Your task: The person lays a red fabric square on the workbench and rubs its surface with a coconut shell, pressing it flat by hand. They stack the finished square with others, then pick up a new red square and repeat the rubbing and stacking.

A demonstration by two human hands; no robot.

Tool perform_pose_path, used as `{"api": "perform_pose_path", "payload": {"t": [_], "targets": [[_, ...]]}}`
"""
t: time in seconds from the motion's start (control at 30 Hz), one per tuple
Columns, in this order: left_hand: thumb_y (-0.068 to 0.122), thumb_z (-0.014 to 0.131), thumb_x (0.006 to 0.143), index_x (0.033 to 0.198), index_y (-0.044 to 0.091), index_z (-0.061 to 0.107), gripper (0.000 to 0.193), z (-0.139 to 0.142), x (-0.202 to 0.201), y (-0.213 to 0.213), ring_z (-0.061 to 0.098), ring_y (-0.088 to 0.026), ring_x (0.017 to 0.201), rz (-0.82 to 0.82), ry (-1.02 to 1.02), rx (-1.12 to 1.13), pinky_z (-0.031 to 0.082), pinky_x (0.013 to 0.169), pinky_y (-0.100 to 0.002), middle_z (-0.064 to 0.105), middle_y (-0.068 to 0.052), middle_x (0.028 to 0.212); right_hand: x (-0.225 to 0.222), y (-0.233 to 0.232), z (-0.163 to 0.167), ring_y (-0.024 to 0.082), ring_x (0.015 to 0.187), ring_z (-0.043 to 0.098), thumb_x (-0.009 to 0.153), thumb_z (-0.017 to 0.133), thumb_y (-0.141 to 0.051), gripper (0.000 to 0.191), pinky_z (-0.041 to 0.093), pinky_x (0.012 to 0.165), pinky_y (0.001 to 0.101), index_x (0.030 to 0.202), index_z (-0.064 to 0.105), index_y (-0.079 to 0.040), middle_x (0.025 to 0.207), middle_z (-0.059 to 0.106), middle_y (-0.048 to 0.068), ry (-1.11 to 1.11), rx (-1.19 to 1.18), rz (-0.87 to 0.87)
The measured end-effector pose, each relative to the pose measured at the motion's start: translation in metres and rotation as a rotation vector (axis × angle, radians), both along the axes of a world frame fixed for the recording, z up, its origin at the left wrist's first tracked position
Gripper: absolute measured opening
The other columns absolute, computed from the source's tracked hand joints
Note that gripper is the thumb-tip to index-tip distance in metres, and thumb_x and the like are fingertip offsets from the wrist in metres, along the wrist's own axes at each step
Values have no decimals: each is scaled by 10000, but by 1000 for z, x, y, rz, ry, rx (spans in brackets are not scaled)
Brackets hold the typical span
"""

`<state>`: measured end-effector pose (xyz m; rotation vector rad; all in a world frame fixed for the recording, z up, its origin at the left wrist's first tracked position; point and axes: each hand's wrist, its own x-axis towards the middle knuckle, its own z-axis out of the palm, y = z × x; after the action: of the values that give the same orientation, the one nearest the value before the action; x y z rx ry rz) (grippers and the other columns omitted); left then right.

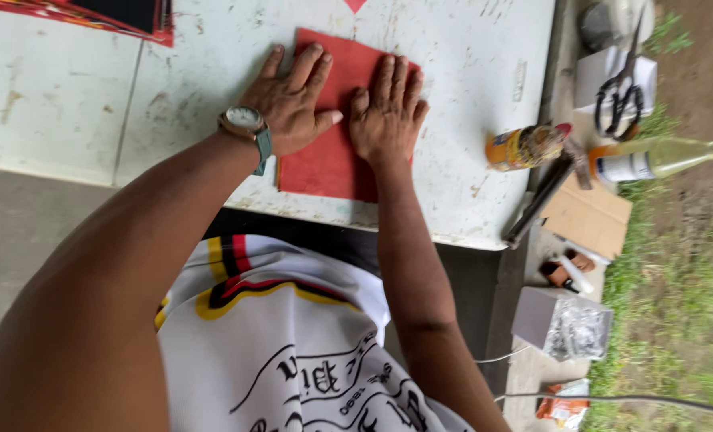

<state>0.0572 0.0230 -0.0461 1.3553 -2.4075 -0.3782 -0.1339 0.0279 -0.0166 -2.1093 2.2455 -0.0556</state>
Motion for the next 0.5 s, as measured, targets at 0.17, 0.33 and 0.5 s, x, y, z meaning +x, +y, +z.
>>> {"api": "perform_pose_path", "payload": {"t": [0.17,0.33,0.5], "targets": [[795,412,921,1640,143,229,987,9,19,56,546,-310,1323,-86,-181,88,41,1229,-614,163,-177,1681,-1,4,2,378,1600,48,1066,243,-540,751,118,1264,594,1664,150,-96,1740,121,115,-3,0,-10],[913,392,805,1676,249,242,1105,15,30,65,663,-327,1173,-75,-238,155,53,1237,-712,173,-111,1718,-12,24,10,338,1593,-7,1050,207,-661,841,27,1245,633,1654,82,-89,1734,40,124,-12,117,-27],[982,396,859,1663,224,253,1114,10,31,60,643,-311,1309,-165,-162,-285,41,1149,-701,166,-110,1688,-27,60,19,309,1603,5,1044,219,-651,845,10,1246,649,1658,83,-88,1741,41,112,-49,127,-34]]}}
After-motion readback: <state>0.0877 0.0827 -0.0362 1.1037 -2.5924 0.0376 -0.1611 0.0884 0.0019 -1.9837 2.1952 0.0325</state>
